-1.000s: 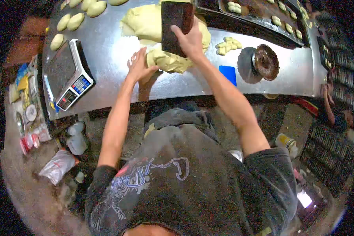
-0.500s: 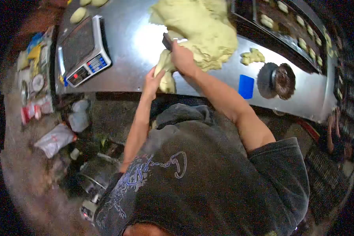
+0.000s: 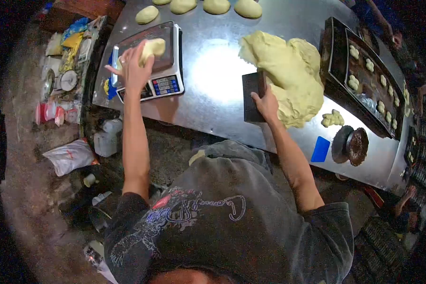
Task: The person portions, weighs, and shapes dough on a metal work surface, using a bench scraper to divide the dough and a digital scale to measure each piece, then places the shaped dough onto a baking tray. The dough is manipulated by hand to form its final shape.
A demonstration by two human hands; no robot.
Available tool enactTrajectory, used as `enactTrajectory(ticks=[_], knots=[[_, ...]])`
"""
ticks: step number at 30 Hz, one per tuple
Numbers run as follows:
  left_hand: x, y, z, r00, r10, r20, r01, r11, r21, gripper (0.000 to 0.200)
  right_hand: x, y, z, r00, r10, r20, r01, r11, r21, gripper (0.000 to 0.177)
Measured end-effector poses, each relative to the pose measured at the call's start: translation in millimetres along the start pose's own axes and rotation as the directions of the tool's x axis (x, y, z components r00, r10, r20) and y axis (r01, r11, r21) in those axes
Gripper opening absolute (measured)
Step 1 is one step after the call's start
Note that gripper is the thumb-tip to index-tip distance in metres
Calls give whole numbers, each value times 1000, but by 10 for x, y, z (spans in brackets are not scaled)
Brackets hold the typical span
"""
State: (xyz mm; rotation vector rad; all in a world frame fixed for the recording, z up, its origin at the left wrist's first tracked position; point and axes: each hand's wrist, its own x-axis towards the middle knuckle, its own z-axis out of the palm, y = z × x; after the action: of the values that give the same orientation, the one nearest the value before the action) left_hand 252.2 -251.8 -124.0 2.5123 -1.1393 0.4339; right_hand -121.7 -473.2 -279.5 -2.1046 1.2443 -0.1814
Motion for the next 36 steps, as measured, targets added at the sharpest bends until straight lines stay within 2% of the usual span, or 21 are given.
enactTrajectory(ticks=[2, 3, 4, 7, 8, 9, 10, 12, 14, 16, 18, 20, 22, 25, 26, 28, 29, 30, 32, 34, 36], knots=[[205, -394, 162, 997, 8, 79, -14, 997, 77, 64, 5, -45, 12, 999, 52, -15, -52, 999, 17, 62], [271, -526, 188, 948, -73, 309, 0, 973, 230, 68, -9, -78, 22, 997, 56, -46, -55, 998, 30, 57], [274, -564, 191, 934, -57, 352, -70, 938, 338, 58, -28, -100, 63, 994, -4, -113, 13, 996, 83, 53], [343, -535, 186, 942, -120, 314, 132, 991, -18, 46, -269, -302, 62, 956, -117, -271, 168, 970, 175, 39], [333, -399, 86, 924, -160, 347, 220, 965, -142, 44, -402, -420, -25, 993, -35, -113, 67, 952, 300, 40], [279, -199, 12, 935, -175, 309, 243, 950, -198, 42, -574, -499, -52, 984, -91, -152, 128, 958, 258, 44], [228, 129, -178, 882, -259, 394, 421, 807, -413, 37, -737, -580, -119, 996, -26, -87, 61, 907, 417, 50], [-33, 383, 92, 926, -130, 355, 336, 716, -612, 35, -914, -434, -173, 996, -10, -92, 59, 838, 543, 53], [-331, 889, 276, 869, -26, 495, 386, 662, -642, 34, -1042, -245, -345, 955, 273, -117, -106, 680, 726, 54], [-726, 1436, 550, 834, 225, 503, 340, 508, -791, 37, -1080, 78, -542, 866, 481, -136, -13, 292, 956, 51], [-925, 2097, 459, 668, 432, 606, 414, 461, -785, 34, -1160, 530, -833, 804, 587, -90, 15, 132, 991, 50], [-1095, 2577, 711, 602, 587, 541, 320, 443, -837, 32, -1303, 858, -1100, 780, 580, -235, 111, 241, 964, 49], [-1287, 3026, 1018, 706, 551, 445, 86, 557, -826, 31, -1489, 1045, -1371, 778, 578, -247, 91, 285, 954, 47], [-1574, 3411, 1693, 861, 388, 330, -166, 826, -538, 34, -1712, 1189, -1556, 822, 528, -213, 4, 369, 930, 46], [-1577, 3433, 1860, 870, 362, 336, -102, 797, -595, 34, -1741, 1193, -1610, 839, 509, -190, -27, 388, 921, 46], [-1553, 3388, 2047, 885, 300, 355, 36, 718, -695, 35, -1675, 1242, -1506, 857, 460, -233, -66, 547, 834, 43], [-1496, 3305, 1913, 842, 367, 395, 74, 647, -759, 31, -1623, 1099, -1511, 883, 411, -227, -82, 611, 787, 44], [-1546, 3247, 1845, 815, 354, 460, 183, 595, -782, 28, -1553, 918, -1475, 911, 355, -211, -92, 672, 735, 44], [-1659, 3030, 1736, 759, 313, 571, 400, 468, -788, 24, -1317, 688, -1249, 970, 135, -204, 9, 814, 580, 46], [-1868, 2854, 1435, 851, 265, 454, 259, 541, -800, 21, -1112, 373, -912, 982, -13, -189, 82, 927, 365, 46], [-2054, 2673, 1185, 851, 107, 515, 370, 573, -731, 22, -912, 220, -561, 997, -46, -64, 60, 969, 242, 39]])
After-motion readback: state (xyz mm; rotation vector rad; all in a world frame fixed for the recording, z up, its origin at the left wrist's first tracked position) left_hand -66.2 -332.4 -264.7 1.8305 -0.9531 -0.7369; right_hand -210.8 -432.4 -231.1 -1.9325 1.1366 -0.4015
